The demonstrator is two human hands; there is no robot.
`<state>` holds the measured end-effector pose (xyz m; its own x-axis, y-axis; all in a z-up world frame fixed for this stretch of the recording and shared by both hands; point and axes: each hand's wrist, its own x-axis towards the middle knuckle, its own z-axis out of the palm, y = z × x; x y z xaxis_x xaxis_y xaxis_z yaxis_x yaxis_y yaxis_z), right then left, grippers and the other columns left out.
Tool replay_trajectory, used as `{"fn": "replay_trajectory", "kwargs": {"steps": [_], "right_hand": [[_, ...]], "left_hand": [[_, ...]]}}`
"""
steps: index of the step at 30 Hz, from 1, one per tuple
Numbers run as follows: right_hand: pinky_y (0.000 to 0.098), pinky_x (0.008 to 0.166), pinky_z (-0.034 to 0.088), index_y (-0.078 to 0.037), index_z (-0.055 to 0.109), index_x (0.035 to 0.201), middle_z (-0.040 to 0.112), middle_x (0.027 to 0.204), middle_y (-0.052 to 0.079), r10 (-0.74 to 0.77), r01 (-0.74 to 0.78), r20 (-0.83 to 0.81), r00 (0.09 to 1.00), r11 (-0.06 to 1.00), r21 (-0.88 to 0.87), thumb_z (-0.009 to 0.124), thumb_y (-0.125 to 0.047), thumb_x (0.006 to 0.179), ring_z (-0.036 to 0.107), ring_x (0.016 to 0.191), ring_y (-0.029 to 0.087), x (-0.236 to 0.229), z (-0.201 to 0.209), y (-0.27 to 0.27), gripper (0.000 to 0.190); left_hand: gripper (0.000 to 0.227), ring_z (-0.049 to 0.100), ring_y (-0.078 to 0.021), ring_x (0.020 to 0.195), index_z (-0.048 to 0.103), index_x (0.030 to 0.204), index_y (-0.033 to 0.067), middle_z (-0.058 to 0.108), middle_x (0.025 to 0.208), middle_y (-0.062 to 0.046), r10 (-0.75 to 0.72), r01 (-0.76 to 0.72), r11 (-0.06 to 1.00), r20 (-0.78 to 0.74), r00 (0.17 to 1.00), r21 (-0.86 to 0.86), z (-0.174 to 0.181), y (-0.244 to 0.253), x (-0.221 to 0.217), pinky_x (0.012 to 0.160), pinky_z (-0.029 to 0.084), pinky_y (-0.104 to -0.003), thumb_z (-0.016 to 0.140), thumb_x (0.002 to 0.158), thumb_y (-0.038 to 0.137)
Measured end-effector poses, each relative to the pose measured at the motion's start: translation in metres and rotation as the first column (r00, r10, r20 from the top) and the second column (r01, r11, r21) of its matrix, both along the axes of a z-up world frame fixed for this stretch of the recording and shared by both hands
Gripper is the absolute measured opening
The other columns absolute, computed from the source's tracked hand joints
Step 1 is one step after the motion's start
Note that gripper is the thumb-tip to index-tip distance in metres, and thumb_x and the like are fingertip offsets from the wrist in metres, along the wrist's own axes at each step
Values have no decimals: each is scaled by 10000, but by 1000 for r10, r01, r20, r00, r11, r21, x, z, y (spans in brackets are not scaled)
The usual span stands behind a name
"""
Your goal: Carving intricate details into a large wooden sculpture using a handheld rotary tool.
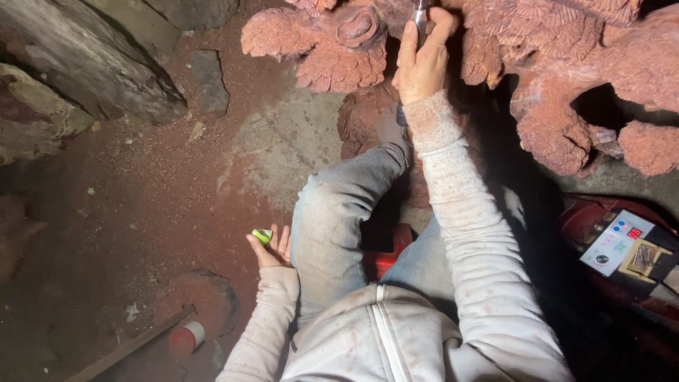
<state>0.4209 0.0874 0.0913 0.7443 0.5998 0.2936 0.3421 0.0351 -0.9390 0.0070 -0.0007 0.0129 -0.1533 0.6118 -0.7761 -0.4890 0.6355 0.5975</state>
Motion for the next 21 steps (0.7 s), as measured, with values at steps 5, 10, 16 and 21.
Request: {"fn": "replay_trajectory", "kwargs": {"steps": [5, 10, 16, 21], "right_hand": [[251, 294, 425, -157, 341, 1396, 623, 721, 20, 6, -6, -8, 1000, 1000, -22, 521, -192, 1115, 500, 385, 109, 6, 4, 2, 335], [236, 304, 426, -158, 387, 1483, 585, 661, 4, 39, -44, -115, 993, 998, -41, 460, -292, 1118, 536, 383, 109, 6, 5, 4, 395], [230, 295, 401, -169, 366, 1531, 587, 652, -6, 33, -38, -139, 990, 999, -33, 480, -261, 1137, 511, 376, 98, 10, 5, 8, 421], [232, 301, 419, -134, 378, 1527, 591, 663, -3, 65, -67, -116, 991, 998, -18, 487, -242, 1135, 511, 378, 103, 16, 11, 10, 421]], "left_hand": [[842, 530, -247, 1380, 516, 1406, 86, 556, 1440, -121, -36, 36, 999, 0, 999, -3, 2, 1, 2, 1145, 446, -367, 433, 849, 712], [823, 539, -241, 1379, 545, 1382, 91, 581, 1418, -118, -22, 22, 1000, 13, 1000, 0, -6, 0, -3, 1127, 453, -355, 447, 856, 716], [855, 560, -261, 1347, 543, 1388, 110, 577, 1431, -194, -44, 44, 999, -1, 999, -15, -6, 2, -3, 1102, 460, -351, 432, 833, 751], [851, 574, -255, 1317, 542, 1385, 106, 584, 1413, -183, -40, 40, 999, 13, 999, -9, -10, 1, -4, 1089, 467, -346, 442, 838, 750]]}}
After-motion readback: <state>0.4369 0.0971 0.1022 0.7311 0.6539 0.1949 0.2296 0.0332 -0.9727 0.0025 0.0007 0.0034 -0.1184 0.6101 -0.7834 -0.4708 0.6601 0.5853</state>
